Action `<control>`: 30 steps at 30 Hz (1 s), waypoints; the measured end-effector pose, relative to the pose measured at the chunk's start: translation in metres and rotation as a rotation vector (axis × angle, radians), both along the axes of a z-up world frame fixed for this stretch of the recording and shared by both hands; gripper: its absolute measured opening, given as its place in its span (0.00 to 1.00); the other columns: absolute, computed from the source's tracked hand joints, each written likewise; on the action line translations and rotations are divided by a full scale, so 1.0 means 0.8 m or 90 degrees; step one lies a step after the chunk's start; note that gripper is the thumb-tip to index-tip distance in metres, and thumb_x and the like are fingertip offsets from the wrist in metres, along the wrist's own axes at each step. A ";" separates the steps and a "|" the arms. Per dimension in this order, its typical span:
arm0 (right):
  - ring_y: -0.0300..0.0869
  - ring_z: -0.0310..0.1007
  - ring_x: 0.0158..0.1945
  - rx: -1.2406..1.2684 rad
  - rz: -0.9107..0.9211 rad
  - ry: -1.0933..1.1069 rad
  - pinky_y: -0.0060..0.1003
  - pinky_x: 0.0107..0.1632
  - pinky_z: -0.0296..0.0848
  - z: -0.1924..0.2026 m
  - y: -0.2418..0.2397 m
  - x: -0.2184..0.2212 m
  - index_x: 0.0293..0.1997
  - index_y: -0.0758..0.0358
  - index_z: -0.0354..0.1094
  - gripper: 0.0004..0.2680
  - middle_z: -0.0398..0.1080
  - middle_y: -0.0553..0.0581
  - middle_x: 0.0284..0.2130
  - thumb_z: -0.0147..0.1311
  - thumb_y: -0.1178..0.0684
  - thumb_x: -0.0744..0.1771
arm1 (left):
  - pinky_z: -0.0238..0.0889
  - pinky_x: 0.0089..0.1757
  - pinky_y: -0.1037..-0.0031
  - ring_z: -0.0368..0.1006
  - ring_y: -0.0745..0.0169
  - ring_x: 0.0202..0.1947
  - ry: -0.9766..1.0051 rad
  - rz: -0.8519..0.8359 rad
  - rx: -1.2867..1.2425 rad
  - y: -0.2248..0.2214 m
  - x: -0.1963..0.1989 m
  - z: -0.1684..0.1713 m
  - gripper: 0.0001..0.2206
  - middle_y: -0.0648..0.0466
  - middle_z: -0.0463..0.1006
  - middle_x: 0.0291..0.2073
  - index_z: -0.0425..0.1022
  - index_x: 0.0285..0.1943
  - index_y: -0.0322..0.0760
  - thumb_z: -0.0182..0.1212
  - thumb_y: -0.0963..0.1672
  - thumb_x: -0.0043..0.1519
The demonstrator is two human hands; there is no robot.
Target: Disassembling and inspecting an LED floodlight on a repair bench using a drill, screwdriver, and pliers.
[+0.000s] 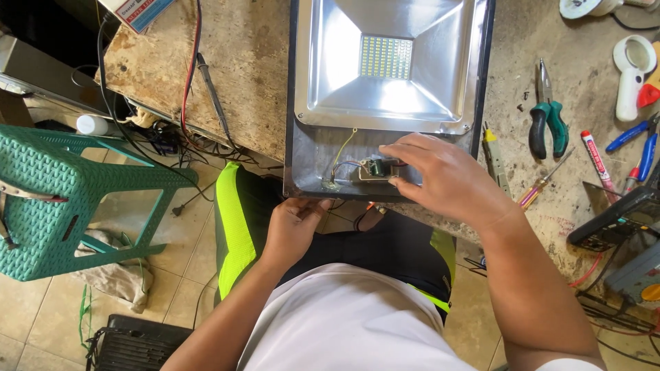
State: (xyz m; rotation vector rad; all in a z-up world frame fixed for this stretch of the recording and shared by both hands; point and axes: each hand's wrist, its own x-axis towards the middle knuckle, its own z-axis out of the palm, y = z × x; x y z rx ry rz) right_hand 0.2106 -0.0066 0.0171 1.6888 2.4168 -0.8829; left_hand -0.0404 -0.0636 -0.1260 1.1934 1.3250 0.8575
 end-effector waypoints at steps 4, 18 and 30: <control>0.48 0.74 0.58 0.164 0.084 0.003 0.45 0.67 0.64 -0.028 -0.004 0.018 0.60 0.61 0.71 0.14 0.76 0.59 0.48 0.56 0.50 0.68 | 0.75 0.34 0.68 0.79 0.59 0.29 0.042 0.083 -0.023 -0.015 0.004 0.014 0.09 0.45 0.83 0.28 0.82 0.42 0.28 0.69 0.43 0.61; 0.44 0.74 0.59 0.349 0.094 -0.007 0.44 0.61 0.71 -0.054 -0.017 0.042 0.51 0.58 0.76 0.10 0.78 0.54 0.45 0.61 0.48 0.67 | 0.61 0.44 0.66 0.72 0.54 0.49 0.525 -0.192 0.845 0.078 0.022 0.104 0.10 0.58 0.82 0.43 0.83 0.48 0.47 0.67 0.41 0.59; 0.43 0.74 0.48 0.448 0.081 0.038 0.39 0.50 0.74 -0.075 -0.022 0.052 0.41 0.57 0.78 0.03 0.77 0.48 0.38 0.57 0.56 0.68 | 0.59 0.39 0.68 0.70 0.56 0.41 0.487 -0.310 0.882 0.108 0.024 0.078 0.05 0.57 0.77 0.30 0.78 0.34 0.44 0.62 0.41 0.63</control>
